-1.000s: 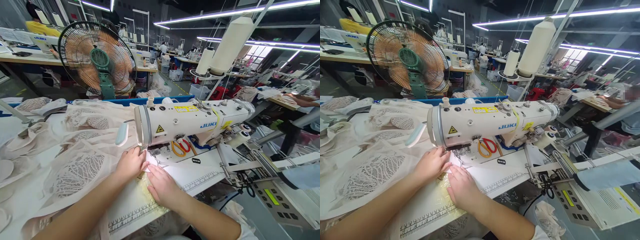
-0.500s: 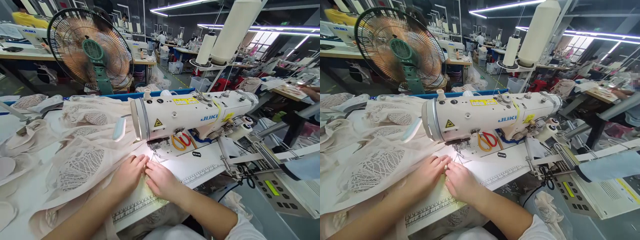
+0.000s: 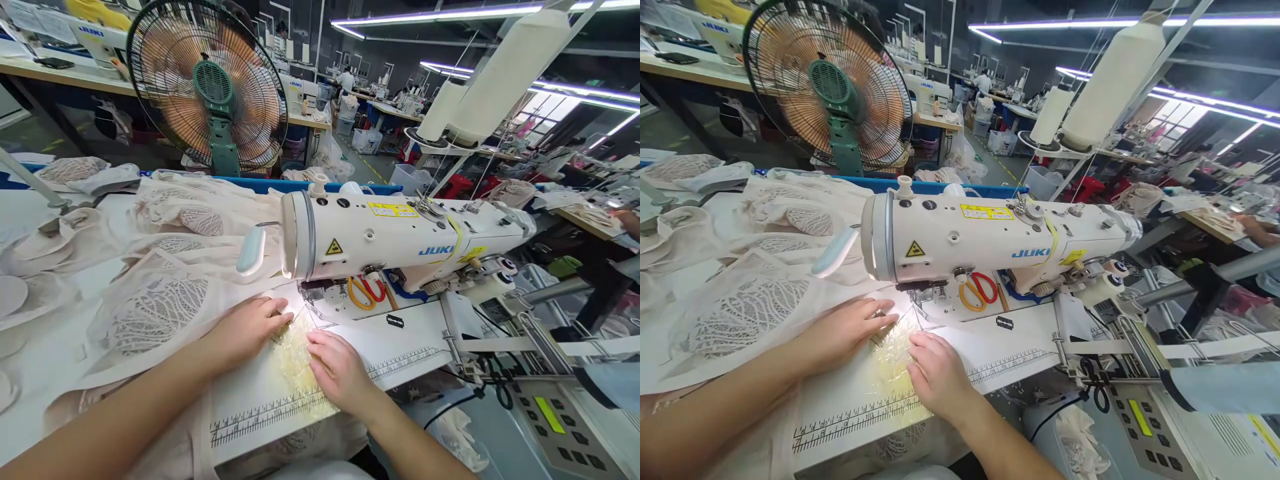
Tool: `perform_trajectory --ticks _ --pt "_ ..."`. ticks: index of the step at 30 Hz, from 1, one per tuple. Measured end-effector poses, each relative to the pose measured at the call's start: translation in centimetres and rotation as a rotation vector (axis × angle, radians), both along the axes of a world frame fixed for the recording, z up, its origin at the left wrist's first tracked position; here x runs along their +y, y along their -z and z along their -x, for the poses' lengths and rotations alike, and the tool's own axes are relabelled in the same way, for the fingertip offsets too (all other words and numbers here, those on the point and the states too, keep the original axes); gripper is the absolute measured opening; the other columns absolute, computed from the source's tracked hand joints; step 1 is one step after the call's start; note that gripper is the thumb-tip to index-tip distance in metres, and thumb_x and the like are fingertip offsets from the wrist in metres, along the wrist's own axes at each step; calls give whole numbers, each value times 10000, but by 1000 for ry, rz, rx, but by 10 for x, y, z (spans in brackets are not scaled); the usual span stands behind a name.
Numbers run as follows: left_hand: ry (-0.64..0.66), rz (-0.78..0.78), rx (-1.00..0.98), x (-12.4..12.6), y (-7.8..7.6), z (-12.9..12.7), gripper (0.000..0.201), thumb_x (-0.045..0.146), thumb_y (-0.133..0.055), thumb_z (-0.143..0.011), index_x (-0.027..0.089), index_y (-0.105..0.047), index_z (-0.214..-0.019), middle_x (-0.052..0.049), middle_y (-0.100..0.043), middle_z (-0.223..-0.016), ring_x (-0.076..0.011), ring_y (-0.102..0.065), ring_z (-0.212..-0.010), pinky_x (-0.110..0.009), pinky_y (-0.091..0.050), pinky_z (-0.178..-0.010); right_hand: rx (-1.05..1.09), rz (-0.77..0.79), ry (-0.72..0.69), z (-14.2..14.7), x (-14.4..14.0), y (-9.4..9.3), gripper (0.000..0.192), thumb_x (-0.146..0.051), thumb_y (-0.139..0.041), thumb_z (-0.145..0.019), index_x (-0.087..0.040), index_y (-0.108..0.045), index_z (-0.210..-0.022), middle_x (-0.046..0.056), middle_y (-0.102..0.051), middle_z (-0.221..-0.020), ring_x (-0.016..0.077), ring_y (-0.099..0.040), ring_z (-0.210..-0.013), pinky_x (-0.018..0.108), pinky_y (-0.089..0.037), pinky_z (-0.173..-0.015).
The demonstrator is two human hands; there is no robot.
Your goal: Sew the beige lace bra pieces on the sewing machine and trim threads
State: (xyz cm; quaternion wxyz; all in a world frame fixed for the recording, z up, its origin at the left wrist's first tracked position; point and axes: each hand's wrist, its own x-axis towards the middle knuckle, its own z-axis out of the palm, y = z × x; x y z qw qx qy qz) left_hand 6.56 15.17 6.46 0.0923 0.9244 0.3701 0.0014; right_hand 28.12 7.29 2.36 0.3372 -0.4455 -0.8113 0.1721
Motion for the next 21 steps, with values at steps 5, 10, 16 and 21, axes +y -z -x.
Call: perform_trajectory --ticks 5,10,16,21 --pt "-27 4 27 12 -3 1 430 114 -357 -864 264 -588 -1195 -54 -557 -1295 -244 -518 -1102 -371 -428 -887 26 16 9 0 -1 -2 231 -182 -462 -841 -146 -654 -965 113 -679 -1085 220 -610 -1053 385 -498 -936" --pt "-36 -14 54 22 -8 0 391 162 -353 -895 256 -603 -1181 -61 -555 -1307 -253 -527 -1126 -391 -429 -917 44 35 19 1 1 -1 219 -187 -464 -836 -160 -656 -938 111 -685 -1067 218 -618 -1040 392 -500 -928" --pt "-51 -46 27 27 -10 2 381 185 -352 -900 259 -626 -1154 -63 -564 -1302 -263 -539 -1133 -405 -404 -942 74 -23 27 4 0 0 211 -181 -455 -818 -169 -649 -899 112 -693 -1027 217 -631 -1007 385 -514 -898" --pt "-104 -88 59 25 -11 -1 409 143 -361 -869 243 -615 -1173 -68 -564 -1303 -262 -537 -1139 -386 -408 -938 82 -115 -130 36 -8 -11 229 -216 -415 -847 -152 -620 -928 104 -691 -990 175 -628 -967 307 -500 -903"
